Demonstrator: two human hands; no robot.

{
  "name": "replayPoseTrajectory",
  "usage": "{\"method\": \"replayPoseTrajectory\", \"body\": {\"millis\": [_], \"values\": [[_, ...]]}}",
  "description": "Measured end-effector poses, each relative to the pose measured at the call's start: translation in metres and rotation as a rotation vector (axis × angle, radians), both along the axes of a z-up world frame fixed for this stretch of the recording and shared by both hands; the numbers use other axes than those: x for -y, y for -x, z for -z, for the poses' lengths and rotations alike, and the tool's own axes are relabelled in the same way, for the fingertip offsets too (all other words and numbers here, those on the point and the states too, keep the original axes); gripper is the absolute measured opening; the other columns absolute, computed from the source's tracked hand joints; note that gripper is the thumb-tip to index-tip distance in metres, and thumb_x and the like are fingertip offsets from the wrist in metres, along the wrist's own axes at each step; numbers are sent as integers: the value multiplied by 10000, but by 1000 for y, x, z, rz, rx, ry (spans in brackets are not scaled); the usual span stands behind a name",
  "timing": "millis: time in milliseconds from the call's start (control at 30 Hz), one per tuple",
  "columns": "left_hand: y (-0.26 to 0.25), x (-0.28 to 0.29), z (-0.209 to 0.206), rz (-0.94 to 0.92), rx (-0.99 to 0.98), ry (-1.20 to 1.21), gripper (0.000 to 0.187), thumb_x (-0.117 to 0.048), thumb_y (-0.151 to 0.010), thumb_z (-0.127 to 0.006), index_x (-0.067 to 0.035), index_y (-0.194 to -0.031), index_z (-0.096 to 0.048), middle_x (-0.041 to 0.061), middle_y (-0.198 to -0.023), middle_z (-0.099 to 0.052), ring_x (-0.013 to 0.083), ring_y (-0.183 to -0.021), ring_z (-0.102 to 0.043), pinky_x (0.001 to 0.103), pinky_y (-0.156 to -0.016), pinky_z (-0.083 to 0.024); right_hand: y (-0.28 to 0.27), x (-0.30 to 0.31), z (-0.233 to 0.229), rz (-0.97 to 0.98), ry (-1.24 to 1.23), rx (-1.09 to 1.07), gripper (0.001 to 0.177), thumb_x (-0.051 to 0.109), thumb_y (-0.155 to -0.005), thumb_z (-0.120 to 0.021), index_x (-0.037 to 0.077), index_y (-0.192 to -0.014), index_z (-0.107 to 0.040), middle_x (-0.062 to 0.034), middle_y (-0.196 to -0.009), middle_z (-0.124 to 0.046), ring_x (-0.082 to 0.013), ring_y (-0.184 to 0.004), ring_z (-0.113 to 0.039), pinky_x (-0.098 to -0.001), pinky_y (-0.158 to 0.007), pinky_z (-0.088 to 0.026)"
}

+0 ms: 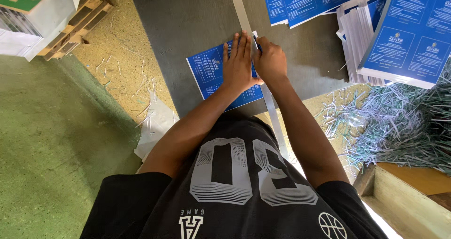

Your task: The person repeatedly cuts the edge of blue printed sheets using a utility knife and a metal ruler as a guide. Each sheet is aligned, trimmed, and then set aside on a growing stack.

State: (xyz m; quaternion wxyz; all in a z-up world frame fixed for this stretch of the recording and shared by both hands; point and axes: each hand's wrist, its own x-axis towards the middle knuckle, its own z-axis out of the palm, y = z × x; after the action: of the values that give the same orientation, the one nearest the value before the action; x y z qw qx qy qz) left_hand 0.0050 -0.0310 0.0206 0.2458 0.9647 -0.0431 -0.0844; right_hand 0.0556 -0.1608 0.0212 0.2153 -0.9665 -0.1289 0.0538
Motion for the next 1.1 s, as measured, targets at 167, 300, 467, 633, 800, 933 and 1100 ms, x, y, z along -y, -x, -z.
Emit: {"method": "replayPoseTrajectory", "body": {"millis": [167, 300, 467, 633, 800, 933, 1100], "values": [[-2, 0, 2, 45, -56, -248, 1551, -934, -717, -899, -38, -1680, -77, 141, -1762, -15, 327, -1634, -8, 559, -1315, -75, 8, 2, -22, -7, -149, -18, 252, 44, -954, -529, 21, -1126, -711, -173, -785, -734, -347, -606, -687, -447, -500, -543], [-1, 0, 1, 49, -55, -246, 1549, -934, -729, -898, -42, -1679, -60, 123, -1768, -21, 319, -1635, -3, 550, -1319, -86, 23, 8, -34, -16, -124, -73, 216, 125, -1034, -555, 6, -1140, -700, -173, -856, -761, -353, -639, -725, -445, -549, -589], [-4, 1, -5, 40, -51, -262, 1551, -925, -690, -907, -36, -1677, -107, 118, -1762, -47, 316, -1630, -36, 554, -1314, -120, 52, 28, -33, -36, -62, -79, 277, -13, -933, -519, 23, -1146, -693, -165, -798, -726, -354, -612, -679, -472, -523, -548], [-6, 1, -21, 45, -157, -255, 1533, -869, -695, -916, -52, -1687, -81, 104, -1761, 15, 313, -1630, 7, 551, -1311, -59, 86, 45, -43, -24, -67, -110, 222, 2, -964, -527, 24, -1126, -677, -169, -760, -706, -388, -591, -658, -506, -531, -519], [-5, 1, -20, 36, -138, -252, 1557, -881, -703, -943, -46, -1690, -77, 114, -1759, 24, 328, -1634, -3, 560, -1315, -80, 122, 69, -37, -25, -45, -110, 271, 17, -965, -558, 32, -1212, -668, -162, -819, -724, -380, -630, -669, -479, -516, -508], [-4, 1, -16, 34, -130, -253, 1569, -896, -698, -952, -59, -1691, -71, 105, -1764, 7, 328, -1636, -15, 564, -1315, -94, 144, 77, -47, 14, -69, -136, 227, 47, -974, -550, 37, -1165, -673, -183, -795, -705, -409, -606, -636, -499, -482, -452], [-5, 0, -17, 32, -127, -214, 1565, -838, -694, -981, -46, -1686, -66, 117, -1765, 3, 326, -1638, -16, 581, -1312, -81, 166, 90, -49, 40, -53, -173, 314, 18, -942, -562, 54, -1227, -688, -183, -865, -740, -409, -629, -661, -504, -491, -479]]}}
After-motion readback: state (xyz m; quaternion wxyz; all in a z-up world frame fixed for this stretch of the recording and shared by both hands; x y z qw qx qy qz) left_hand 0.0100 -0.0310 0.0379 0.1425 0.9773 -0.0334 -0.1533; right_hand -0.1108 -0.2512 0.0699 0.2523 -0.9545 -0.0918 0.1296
